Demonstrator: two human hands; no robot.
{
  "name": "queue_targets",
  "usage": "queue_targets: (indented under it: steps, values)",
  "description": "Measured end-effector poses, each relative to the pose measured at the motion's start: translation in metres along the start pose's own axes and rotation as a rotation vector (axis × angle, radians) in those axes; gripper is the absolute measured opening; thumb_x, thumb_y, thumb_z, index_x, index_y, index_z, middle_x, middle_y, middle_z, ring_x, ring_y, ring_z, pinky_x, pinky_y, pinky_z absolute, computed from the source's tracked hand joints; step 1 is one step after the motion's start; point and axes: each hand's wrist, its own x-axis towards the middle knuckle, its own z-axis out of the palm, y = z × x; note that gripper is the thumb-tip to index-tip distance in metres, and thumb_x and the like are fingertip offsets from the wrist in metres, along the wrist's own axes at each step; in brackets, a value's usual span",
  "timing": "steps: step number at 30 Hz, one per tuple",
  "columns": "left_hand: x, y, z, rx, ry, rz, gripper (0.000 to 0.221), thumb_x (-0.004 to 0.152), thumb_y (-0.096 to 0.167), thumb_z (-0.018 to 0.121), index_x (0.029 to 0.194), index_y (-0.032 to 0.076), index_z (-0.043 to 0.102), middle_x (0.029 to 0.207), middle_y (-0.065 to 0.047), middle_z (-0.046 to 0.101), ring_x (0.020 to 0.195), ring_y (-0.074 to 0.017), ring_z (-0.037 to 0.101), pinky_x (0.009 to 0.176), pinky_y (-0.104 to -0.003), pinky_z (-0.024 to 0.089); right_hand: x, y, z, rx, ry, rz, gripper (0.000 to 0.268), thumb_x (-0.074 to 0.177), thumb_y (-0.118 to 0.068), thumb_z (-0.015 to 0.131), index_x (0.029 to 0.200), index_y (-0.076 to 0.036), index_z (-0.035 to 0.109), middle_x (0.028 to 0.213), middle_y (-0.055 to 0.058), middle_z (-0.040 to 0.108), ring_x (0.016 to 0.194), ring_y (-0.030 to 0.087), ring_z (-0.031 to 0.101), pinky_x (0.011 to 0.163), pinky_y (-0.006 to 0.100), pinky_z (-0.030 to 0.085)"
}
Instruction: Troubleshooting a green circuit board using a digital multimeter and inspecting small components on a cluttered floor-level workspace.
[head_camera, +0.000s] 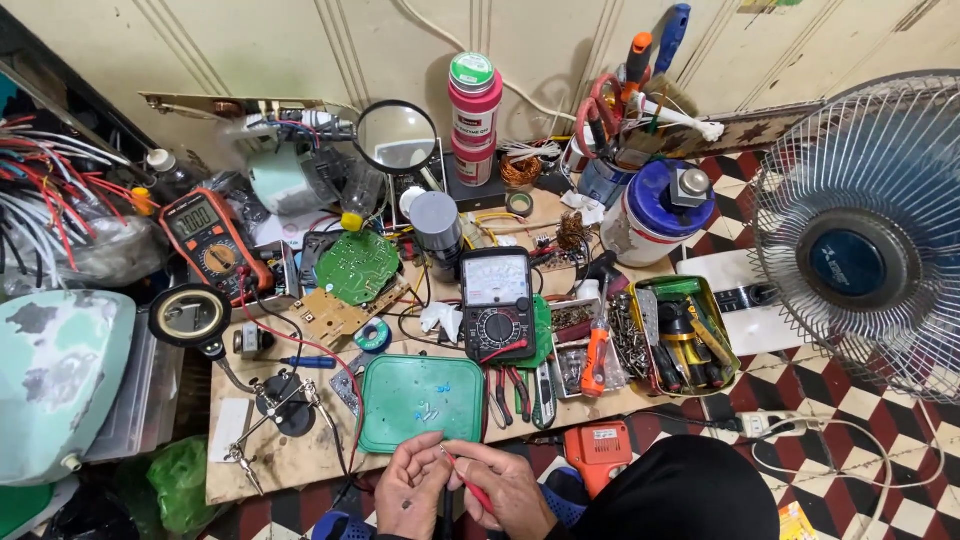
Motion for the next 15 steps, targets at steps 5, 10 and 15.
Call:
queue_targets:
  steps: [5, 10, 15]
  values:
    - [-0.0048, 0.009, 0.0037, 0.038, 0.016, -0.017, 0.044, 0.091, -0.018, 0.073, 0.136, -0.016, 0.07, 0.1, -0.029, 0.08, 0.078, -0.0274, 0.074, 0.07, -0.036, 0.062, -0.0044, -0.0041, 0.0047, -0.034, -0.003, -0.002, 0.049, 0.103, -0.009, 0.07, 0.148, 0.012, 0.075, 0.096, 0.022, 0.079, 0.047, 0.015, 0.053, 0.036, 0.024, 0.034]
    - [-0.006, 0.0113, 0.0035, 0.051, 0.028, -0.032, 0.045, 0.091, -0.018, 0.074, 0.135, -0.015, 0.07, 0.101, -0.029, 0.08, 0.078, -0.0277, 0.074, 0.071, -0.036, 0.063, -0.0055, -0.0034, 0.0054, -0.03, -0.017, -0.005, 0.051, 0.103, -0.01, 0.07, 0.15, 0.012, 0.073, 0.095, 0.021, 0.078, 0.049, 0.014, 0.054, 0.037, 0.023, 0.034]
    - [-0.0056, 0.0091, 0.0022, 0.051, 0.027, -0.04, 0.044, 0.092, -0.016, 0.075, 0.136, -0.015, 0.071, 0.102, -0.029, 0.081, 0.08, -0.0279, 0.074, 0.072, -0.037, 0.064, -0.0018, 0.001, 0.0021, -0.027, 0.003, 0.0, 0.052, 0.102, -0.009, 0.07, 0.15, 0.012, 0.072, 0.096, 0.022, 0.079, 0.047, 0.015, 0.053, 0.036, 0.024, 0.033]
